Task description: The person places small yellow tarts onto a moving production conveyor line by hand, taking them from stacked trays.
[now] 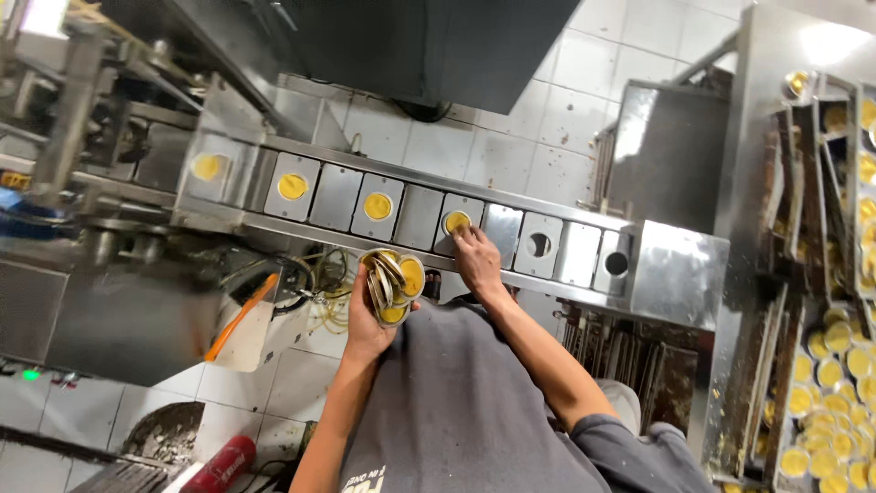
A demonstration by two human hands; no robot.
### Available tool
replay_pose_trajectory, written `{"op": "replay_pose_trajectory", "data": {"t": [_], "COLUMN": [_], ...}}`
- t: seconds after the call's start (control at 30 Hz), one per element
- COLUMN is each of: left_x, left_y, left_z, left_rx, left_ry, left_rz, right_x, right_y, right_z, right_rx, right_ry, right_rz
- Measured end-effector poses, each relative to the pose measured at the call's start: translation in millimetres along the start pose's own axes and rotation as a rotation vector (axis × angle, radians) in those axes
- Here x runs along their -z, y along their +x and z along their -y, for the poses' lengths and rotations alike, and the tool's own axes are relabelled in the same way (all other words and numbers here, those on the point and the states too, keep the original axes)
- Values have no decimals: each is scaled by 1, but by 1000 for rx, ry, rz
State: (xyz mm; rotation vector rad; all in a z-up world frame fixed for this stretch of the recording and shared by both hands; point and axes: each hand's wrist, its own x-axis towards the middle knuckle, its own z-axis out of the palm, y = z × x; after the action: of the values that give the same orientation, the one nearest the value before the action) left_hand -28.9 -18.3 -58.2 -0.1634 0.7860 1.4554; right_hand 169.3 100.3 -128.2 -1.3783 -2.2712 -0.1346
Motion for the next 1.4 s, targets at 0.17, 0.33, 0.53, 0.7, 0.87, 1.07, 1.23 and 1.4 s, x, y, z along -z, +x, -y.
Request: {"op": "replay_pose_trajectory", "data": {"t": [0.17,0.33,0.53,0.7,0.87,1.07,1.23,1.4], "left_x": [-3,2,-2,-17,-5,-37,-55,-25], "left_y": [-5,-5,-2,-6,5,-15,-31,-40], "left_z": [-5,-4,-7,-10,-1,-5,-13,-9], "left_rx": [-28,-52,-63,-104,-135,-150,-134,-198], "left_ry": [-11,-26,-17,8,75,166,180,269], "left_rz": [-46,-72,-66,-20,-11,-145,-269,-246], "right_x": [-30,-19,-1,57,101,119,71,138], "right_y": [4,18,41,59,68,80,94,110], "right_z": [8,26,37,39,34,43,61,83], "right_rx": [-8,80,-21,-484,-687,-524,-325,-174], "right_ry": [-124,-40,371,921,1403,1305,1072,1270], "right_rz": [57,181,528,618,500,566,534,775]}}
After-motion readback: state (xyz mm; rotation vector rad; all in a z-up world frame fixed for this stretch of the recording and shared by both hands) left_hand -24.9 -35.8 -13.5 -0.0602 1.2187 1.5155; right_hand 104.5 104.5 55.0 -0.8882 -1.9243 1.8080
